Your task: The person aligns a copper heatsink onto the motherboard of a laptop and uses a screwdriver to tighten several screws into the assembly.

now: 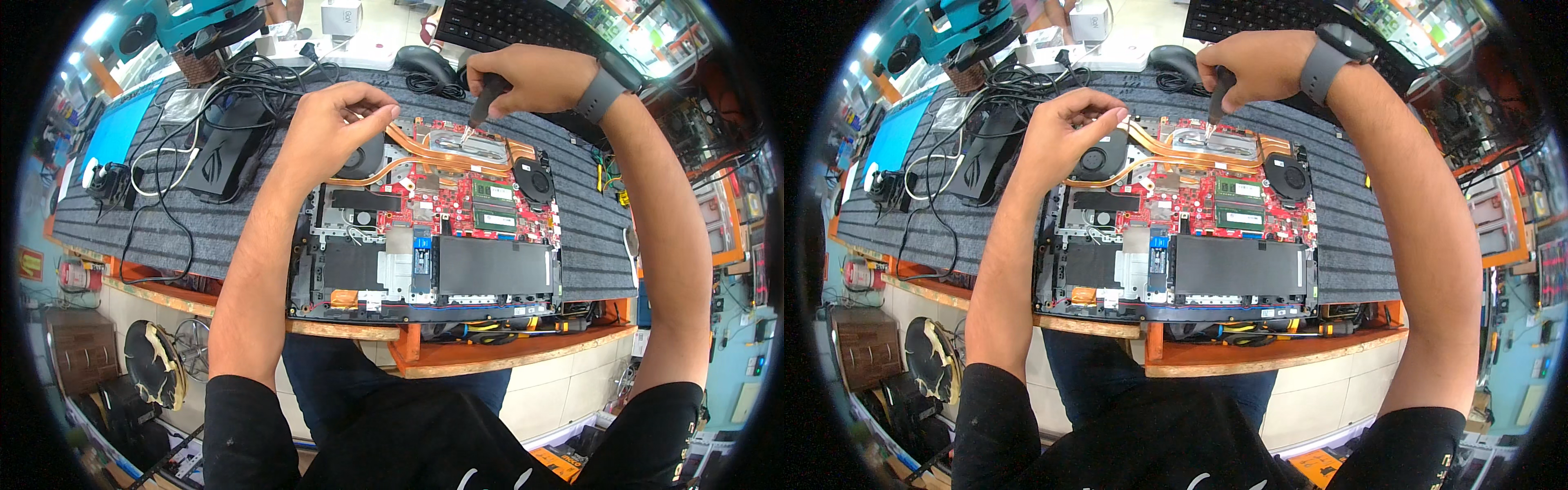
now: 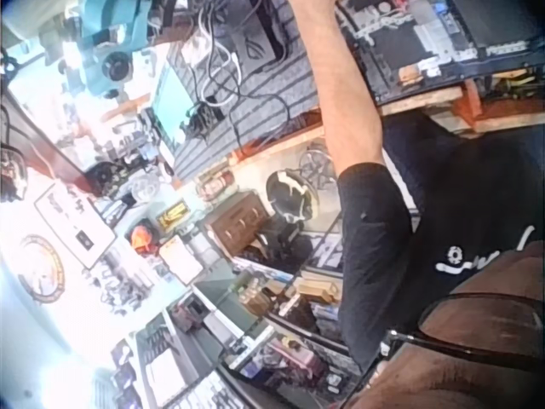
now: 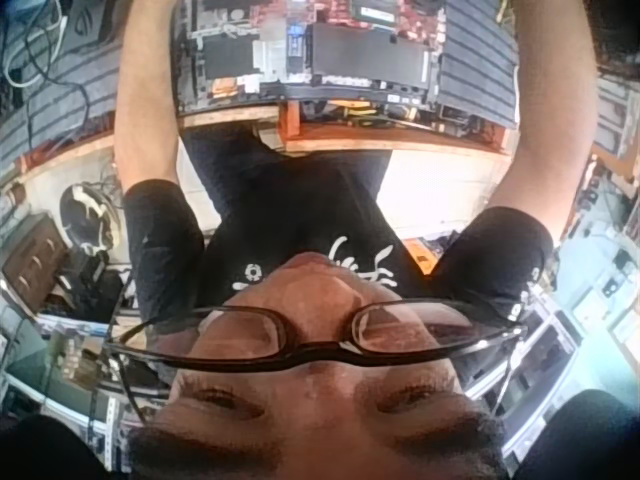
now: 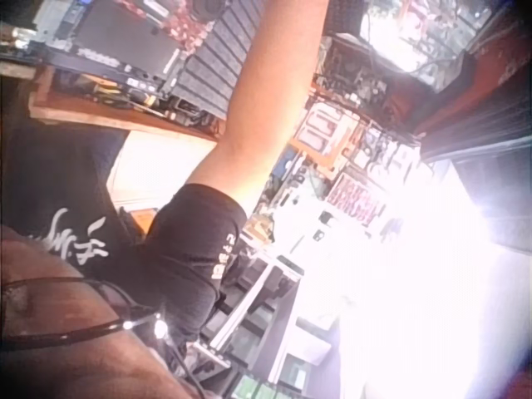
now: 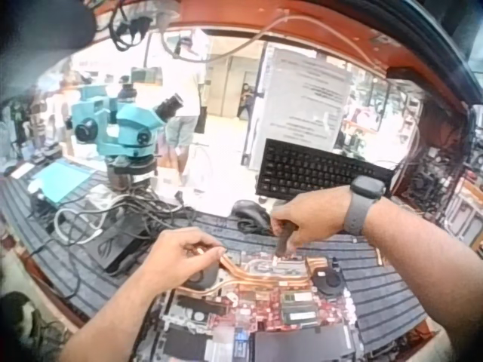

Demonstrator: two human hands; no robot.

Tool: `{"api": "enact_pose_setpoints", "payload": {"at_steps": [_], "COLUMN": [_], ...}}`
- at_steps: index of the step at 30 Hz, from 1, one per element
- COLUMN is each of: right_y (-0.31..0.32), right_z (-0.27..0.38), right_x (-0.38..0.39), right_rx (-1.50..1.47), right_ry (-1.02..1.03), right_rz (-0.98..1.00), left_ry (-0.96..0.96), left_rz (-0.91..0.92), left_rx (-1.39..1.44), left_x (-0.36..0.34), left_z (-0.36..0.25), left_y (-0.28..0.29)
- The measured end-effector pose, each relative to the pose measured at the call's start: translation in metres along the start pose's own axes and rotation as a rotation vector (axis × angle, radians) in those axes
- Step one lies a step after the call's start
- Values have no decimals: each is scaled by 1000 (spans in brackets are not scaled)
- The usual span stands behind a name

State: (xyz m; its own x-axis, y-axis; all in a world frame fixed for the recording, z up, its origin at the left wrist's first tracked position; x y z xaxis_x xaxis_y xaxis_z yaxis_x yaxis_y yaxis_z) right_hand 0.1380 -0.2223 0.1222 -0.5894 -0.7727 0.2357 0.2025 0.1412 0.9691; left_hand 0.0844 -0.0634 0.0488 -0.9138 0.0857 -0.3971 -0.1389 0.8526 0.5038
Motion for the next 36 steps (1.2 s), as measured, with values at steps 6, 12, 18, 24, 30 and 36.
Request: {"api": "enact_pose_setpoints", "payload": {"at_steps": [6,12,18,24,30,36], "right_y": [-6,-6,24,59,61,61], "right_z": [-7,-6,26,22,22,20], "right_x": [-5,-4,13,42,44,42], "right_rx": [198,172,-89,-708,-964,-985], "right_ry": [-240,-134,264,-57,31,58], "right_rz": [96,-2,-217,-430,-489,-492], "left_ry": [-93,49,142,105,41,18], "left_rz": [-72,-46,-82,-117,-103,-90], "left_rx": [-1,139,332,765,934,936], "left_x": [1,-1,-1,-4,-5,-5], "left_z": [-3,7,20,23,20,20], "left_y": [5,4,8,13,16,18]}}
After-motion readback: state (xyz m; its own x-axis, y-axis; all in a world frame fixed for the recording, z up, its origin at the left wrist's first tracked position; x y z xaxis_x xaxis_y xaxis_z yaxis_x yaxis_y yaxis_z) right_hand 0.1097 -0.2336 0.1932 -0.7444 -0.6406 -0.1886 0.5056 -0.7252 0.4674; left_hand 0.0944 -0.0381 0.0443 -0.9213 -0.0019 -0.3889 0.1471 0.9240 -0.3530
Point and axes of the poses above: each hand's wrist, its own x-axis away from the middle knuckle, its own y-axis out of the back of the hand, z = x × y, the point moved 10 cm from there along -x, towards the middle knuckle, and after that the axes turned 8 degrees about -x, right-handed, at the moved point
